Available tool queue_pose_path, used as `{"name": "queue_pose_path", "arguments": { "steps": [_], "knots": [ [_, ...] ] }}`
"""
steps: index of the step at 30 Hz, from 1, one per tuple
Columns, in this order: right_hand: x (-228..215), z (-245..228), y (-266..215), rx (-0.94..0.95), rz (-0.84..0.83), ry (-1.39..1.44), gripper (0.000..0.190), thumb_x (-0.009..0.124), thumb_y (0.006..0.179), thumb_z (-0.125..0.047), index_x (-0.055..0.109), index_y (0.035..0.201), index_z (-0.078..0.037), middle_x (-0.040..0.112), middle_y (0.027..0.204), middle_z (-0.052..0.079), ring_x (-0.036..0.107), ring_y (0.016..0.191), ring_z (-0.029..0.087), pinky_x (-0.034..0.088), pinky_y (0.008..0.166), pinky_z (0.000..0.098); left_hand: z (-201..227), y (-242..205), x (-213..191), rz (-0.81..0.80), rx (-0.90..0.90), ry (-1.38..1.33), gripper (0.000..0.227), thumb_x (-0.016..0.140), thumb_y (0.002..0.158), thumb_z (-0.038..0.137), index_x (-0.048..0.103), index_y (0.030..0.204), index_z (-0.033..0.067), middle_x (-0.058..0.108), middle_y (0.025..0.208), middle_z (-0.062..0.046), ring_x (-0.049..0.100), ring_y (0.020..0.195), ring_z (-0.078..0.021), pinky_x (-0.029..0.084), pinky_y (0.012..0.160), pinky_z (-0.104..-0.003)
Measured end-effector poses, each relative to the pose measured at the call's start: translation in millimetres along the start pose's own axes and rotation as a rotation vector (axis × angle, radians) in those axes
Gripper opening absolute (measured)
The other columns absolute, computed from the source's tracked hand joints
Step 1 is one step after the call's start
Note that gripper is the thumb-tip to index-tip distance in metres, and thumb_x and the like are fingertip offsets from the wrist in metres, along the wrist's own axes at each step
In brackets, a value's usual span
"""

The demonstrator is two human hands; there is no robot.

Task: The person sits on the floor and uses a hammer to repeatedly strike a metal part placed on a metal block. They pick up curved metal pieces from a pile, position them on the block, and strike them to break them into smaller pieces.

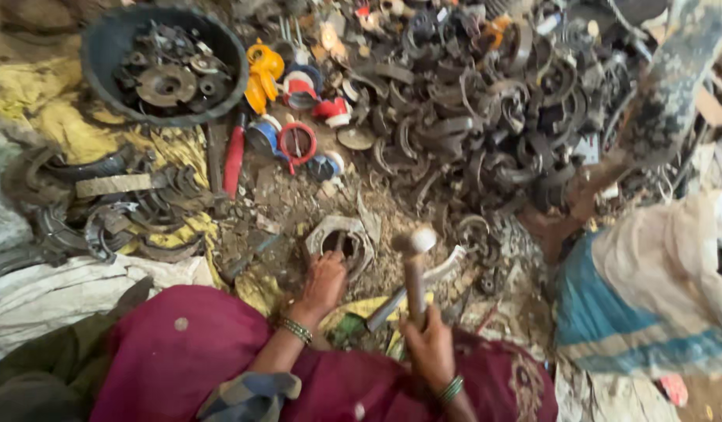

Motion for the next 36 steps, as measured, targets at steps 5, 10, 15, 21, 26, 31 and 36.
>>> {"name": "queue_pose_path", "arguments": {
  "steps": [5, 10, 15, 21, 26, 31, 36],
  "knots": [
    [-77.3, -103.2, -11.2, -0.328, 0.368, 0.338, 0.016, 0.067, 0.093, -0.009, 0.057, 0.104, -0.004, 0.068, 0.076, 0.007, 0.067, 0.057, 0.016, 0.06, 0.05, 0.0311, -3.6, -0.7, 3.0, -0.034, 0.009, -0.15, 0.035, 0.06, 0.082, 0.004, 0.075, 0.114, 0.0094, 0.065, 0.104, -0.015, 0.06, 0.106, -0.0329, 0.046, 0.095, -0.045],
    [-102.7, -106.8, 10.7, -0.827, 0.485, 0.714, 0.017, 0.066, 0.1, -0.011, 0.056, 0.114, -0.009, 0.066, 0.079, 0.006, 0.066, 0.056, 0.01, 0.056, 0.051, 0.0261, 6.3, 3.6, 8.3, -0.034, -0.02, -0.164, 0.031, 0.064, 0.08, 0.008, 0.075, 0.11, 0.0093, 0.066, 0.101, -0.014, 0.061, 0.106, -0.0325, 0.043, 0.089, -0.05],
    [3.3, -26.2, 15.0, -0.323, 0.177, -0.294, 0.017, 0.068, 0.095, -0.024, 0.062, 0.101, -0.009, 0.065, 0.087, 0.012, 0.064, 0.069, 0.022, 0.057, 0.058, 0.0311, 2.4, 2.3, 11.1, -0.23, -0.076, 0.02, 0.018, 0.062, 0.087, 0.01, 0.075, 0.1, 0.0102, 0.065, 0.111, -0.013, 0.059, 0.118, -0.0301, 0.044, 0.1, -0.047],
    [-5.3, -6.2, 2.4, 0.171, -0.003, -0.043, 0.027, 0.072, 0.092, -0.022, 0.056, 0.107, -0.006, 0.07, 0.072, 0.012, 0.066, 0.055, 0.021, 0.054, 0.049, 0.0348, 6.0, 2.6, 3.3, 0.059, -0.003, -0.086, 0.042, 0.057, 0.077, -0.003, 0.075, 0.112, 0.0102, 0.066, 0.105, -0.017, 0.061, 0.104, -0.0338, 0.043, 0.098, -0.051],
    [-87.2, -85.3, -5.8, -0.244, 0.328, 0.39, 0.024, 0.067, 0.089, -0.005, 0.052, 0.107, -0.004, 0.067, 0.078, 0.007, 0.065, 0.058, 0.015, 0.058, 0.049, 0.0303, 4.7, 3.5, -2.6, -0.023, -0.047, -0.16, 0.035, 0.058, 0.087, 0.004, 0.076, 0.117, 0.0113, 0.064, 0.107, -0.016, 0.061, 0.104, -0.0342, 0.047, 0.095, -0.047],
    [-118.1, -110.6, -1.0, -0.78, 0.483, 0.72, 0.016, 0.062, 0.101, -0.009, 0.056, 0.116, -0.007, 0.067, 0.077, 0.005, 0.066, 0.06, 0.01, 0.06, 0.054, 0.0234, 11.8, 9.3, -5.2, -0.085, -0.079, -0.129, 0.039, 0.055, 0.081, 0.005, 0.076, 0.114, 0.0109, 0.064, 0.104, -0.016, 0.06, 0.097, -0.0332, 0.047, 0.09, -0.046],
    [-16.2, -33.1, 9.8, -0.17, 0.255, -0.015, 0.024, 0.068, 0.094, -0.016, 0.057, 0.114, -0.008, 0.069, 0.076, 0.008, 0.065, 0.061, 0.015, 0.058, 0.053, 0.0296, 10.9, 9.2, -1.6, -0.102, -0.056, -0.1, 0.029, 0.057, 0.086, 0.008, 0.076, 0.108, 0.0102, 0.063, 0.099, -0.016, 0.061, 0.099, -0.0335, 0.047, 0.087, -0.048]
  ]
}}
Point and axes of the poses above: each hand's wrist, its own y-axis towards the middle knuckle, its own x-axis out of the palm, z = x × y, the point moved 1 cm from there along y, towards the middle knuckle
